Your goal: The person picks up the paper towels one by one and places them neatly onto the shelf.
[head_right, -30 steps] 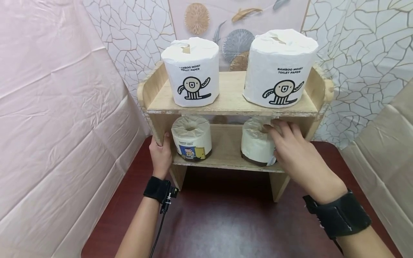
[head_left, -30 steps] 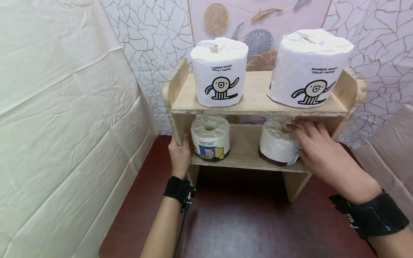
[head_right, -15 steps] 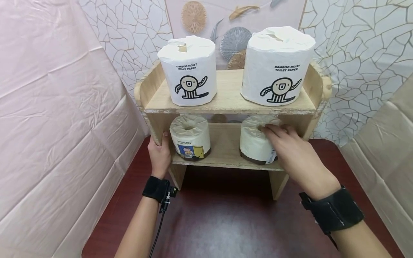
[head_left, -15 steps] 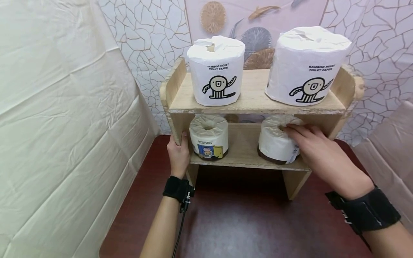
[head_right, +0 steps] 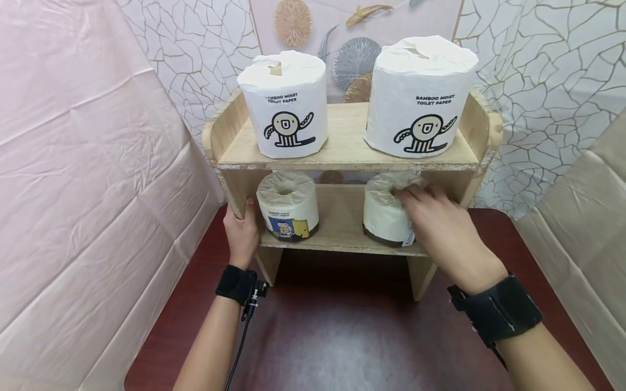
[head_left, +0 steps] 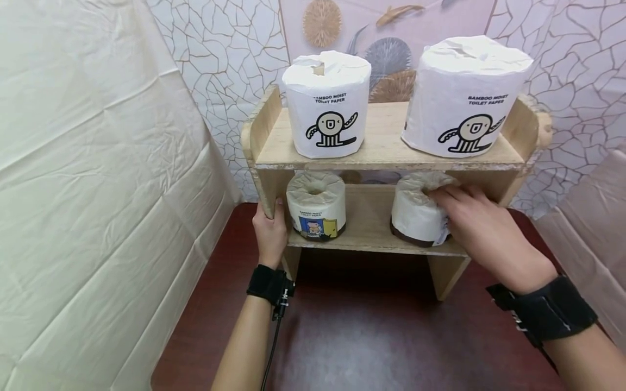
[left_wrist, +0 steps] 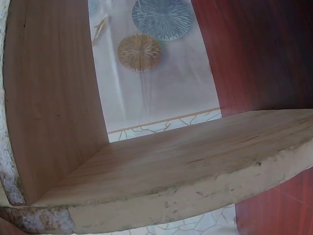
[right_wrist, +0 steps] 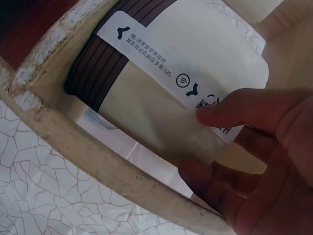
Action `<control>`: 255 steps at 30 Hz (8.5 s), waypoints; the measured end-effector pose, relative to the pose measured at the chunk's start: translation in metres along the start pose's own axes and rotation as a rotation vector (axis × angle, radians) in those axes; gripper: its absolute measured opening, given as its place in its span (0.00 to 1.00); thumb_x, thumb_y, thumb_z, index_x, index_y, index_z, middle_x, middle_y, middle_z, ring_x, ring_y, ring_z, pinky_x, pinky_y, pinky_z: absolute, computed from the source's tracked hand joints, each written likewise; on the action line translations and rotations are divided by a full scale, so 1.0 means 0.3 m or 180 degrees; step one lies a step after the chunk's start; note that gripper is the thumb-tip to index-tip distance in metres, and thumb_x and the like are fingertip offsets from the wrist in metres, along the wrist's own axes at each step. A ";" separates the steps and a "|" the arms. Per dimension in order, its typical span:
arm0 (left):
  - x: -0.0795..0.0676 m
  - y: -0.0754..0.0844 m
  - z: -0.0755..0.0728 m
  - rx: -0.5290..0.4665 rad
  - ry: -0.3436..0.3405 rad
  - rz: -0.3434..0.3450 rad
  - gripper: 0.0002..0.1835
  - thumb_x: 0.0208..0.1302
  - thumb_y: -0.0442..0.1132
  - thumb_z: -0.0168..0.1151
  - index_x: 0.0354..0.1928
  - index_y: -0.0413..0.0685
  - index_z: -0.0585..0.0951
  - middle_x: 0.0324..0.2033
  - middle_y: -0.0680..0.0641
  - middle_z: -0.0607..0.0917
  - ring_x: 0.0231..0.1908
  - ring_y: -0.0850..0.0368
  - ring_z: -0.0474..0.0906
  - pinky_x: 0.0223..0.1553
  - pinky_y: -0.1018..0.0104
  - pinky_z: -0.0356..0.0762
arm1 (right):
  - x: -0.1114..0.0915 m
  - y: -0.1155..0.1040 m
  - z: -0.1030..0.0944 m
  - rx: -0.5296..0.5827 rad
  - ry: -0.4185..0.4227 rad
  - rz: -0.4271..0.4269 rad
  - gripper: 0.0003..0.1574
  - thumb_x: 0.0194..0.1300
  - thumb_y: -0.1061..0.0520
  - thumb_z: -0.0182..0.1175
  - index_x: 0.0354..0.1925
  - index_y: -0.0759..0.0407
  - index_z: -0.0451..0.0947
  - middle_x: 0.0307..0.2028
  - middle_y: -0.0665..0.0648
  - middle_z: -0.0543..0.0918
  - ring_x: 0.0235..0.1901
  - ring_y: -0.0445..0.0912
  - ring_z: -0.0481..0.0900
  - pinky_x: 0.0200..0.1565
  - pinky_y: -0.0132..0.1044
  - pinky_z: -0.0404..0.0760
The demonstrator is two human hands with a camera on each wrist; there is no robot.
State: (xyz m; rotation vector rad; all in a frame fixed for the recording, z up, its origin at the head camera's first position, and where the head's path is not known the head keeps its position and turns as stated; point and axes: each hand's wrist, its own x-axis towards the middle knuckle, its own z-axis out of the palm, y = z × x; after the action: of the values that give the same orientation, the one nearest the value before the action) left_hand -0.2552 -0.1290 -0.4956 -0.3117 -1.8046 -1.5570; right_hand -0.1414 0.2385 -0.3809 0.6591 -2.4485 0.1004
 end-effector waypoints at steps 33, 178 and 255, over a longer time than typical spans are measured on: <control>0.003 0.000 -0.003 0.0089 0.0004 -0.0035 0.19 0.80 0.36 0.58 0.66 0.35 0.78 0.53 0.33 0.87 0.51 0.43 0.85 0.51 0.47 0.81 | 0.046 0.015 -0.045 0.0195 -0.0184 0.0162 0.29 0.44 0.65 0.73 0.50 0.64 0.86 0.45 0.64 0.90 0.43 0.66 0.76 0.48 0.60 0.70; 0.000 -0.008 -0.001 0.0048 -0.0002 -0.0005 0.21 0.81 0.38 0.58 0.69 0.37 0.77 0.55 0.34 0.87 0.54 0.45 0.85 0.53 0.49 0.82 | 0.018 0.017 0.000 -0.0419 0.0029 -0.0237 0.20 0.57 0.73 0.57 0.50 0.70 0.73 0.42 0.70 0.80 0.45 0.69 0.75 0.39 0.62 0.72; -0.003 0.001 0.005 -0.0019 0.0072 -0.0125 0.19 0.79 0.33 0.59 0.66 0.36 0.78 0.53 0.32 0.87 0.53 0.42 0.85 0.52 0.48 0.81 | 0.045 -0.056 0.018 -0.0370 0.0636 -0.0041 0.24 0.63 0.57 0.54 0.51 0.72 0.80 0.44 0.70 0.83 0.45 0.68 0.72 0.37 0.61 0.69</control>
State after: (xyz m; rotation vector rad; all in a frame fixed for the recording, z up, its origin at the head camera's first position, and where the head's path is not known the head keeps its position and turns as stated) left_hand -0.2550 -0.1273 -0.4960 -0.2618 -1.7989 -1.5868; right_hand -0.1457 0.2167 -0.3791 0.5847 -2.2395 0.0174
